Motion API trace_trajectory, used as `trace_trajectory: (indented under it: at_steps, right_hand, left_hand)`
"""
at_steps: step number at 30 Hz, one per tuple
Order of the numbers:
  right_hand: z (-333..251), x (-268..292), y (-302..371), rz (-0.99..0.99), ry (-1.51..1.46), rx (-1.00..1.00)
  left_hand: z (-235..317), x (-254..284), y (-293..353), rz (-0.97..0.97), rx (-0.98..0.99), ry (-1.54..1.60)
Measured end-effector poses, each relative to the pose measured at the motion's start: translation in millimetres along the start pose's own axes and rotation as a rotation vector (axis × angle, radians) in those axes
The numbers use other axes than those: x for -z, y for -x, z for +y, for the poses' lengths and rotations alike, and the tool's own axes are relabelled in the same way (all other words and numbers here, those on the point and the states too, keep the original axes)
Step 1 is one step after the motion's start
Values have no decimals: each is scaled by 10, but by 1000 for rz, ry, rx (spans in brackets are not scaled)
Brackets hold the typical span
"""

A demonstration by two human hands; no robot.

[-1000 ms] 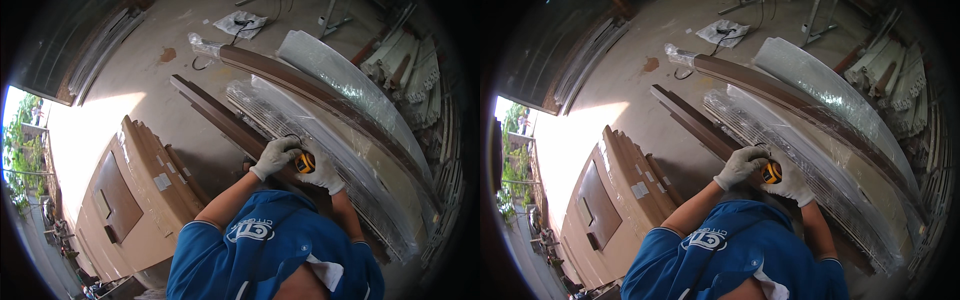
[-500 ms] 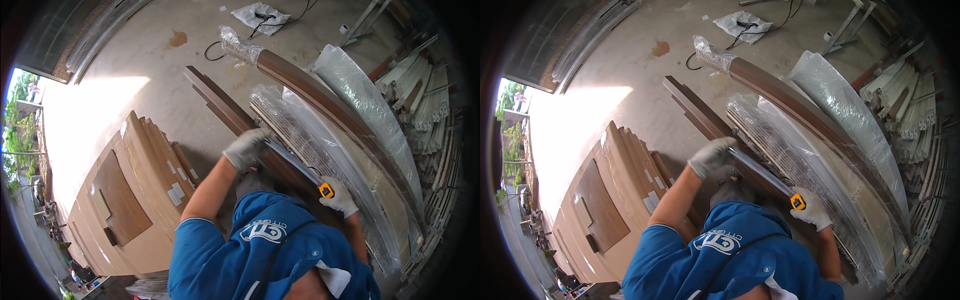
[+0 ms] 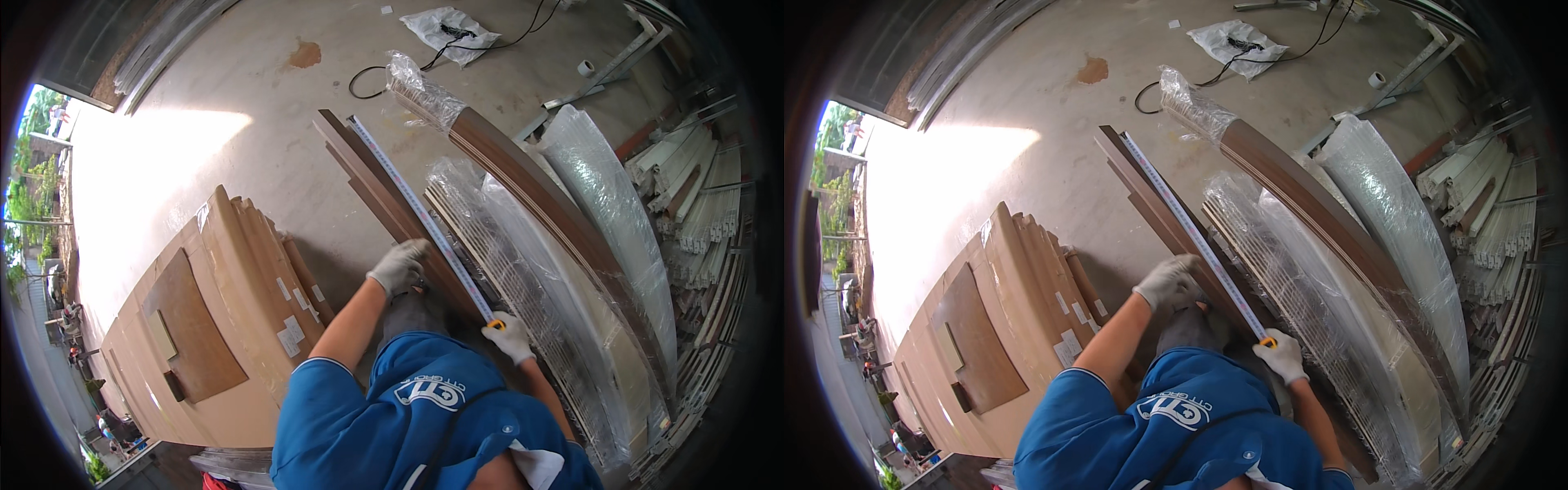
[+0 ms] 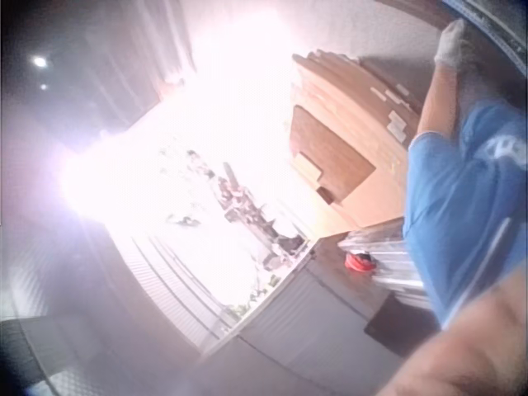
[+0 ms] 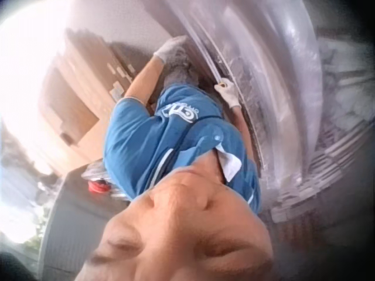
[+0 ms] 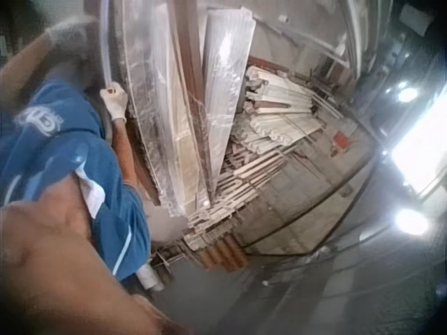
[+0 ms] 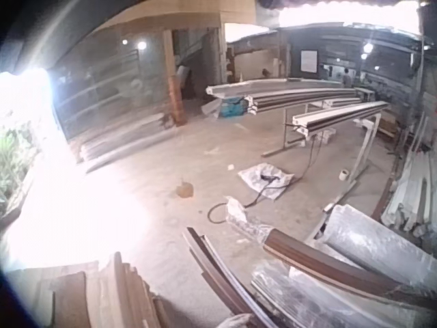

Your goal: The person handles long wood planks in a workshop, picking them up, measuring them with a tape measure, and wiping them with a cloth. The person then stacks the planks on a workbench and applies protective tape to the edges.

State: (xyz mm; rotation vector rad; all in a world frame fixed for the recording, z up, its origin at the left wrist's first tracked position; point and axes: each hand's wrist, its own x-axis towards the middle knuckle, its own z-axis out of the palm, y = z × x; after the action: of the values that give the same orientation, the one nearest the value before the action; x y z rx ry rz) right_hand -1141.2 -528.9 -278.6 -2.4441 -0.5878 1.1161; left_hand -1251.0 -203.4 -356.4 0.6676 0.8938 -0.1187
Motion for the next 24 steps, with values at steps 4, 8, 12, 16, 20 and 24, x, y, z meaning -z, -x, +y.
trace_trajectory:
  at_steps: [4, 8, 12, 16, 20, 24]
  right_hand:
    - [-557, -277, -824, -75, -51, -42]
    - [-989, -286, -1363, -97, 53, 11]
    - [-1226, -164, -1584, -129, 43, 16]
    - [-1182, 149, -1404, 15, 114, 76]
    - [-947, 657, -904, 179, 233, 65]
    - [-790, 1023, -451, 341, 341, 45]
  left_hand:
    - [-282, -390, -287, 114, 0, -17]
    - [-76, -237, -698, 362, -5, 72]
    - [189, -138, -907, 421, -74, 51]
    - [489, -285, -884, 332, -159, 147]
    - [744, -582, -855, 142, -261, 239]
    - [763, -1009, -843, -58, -253, 238]
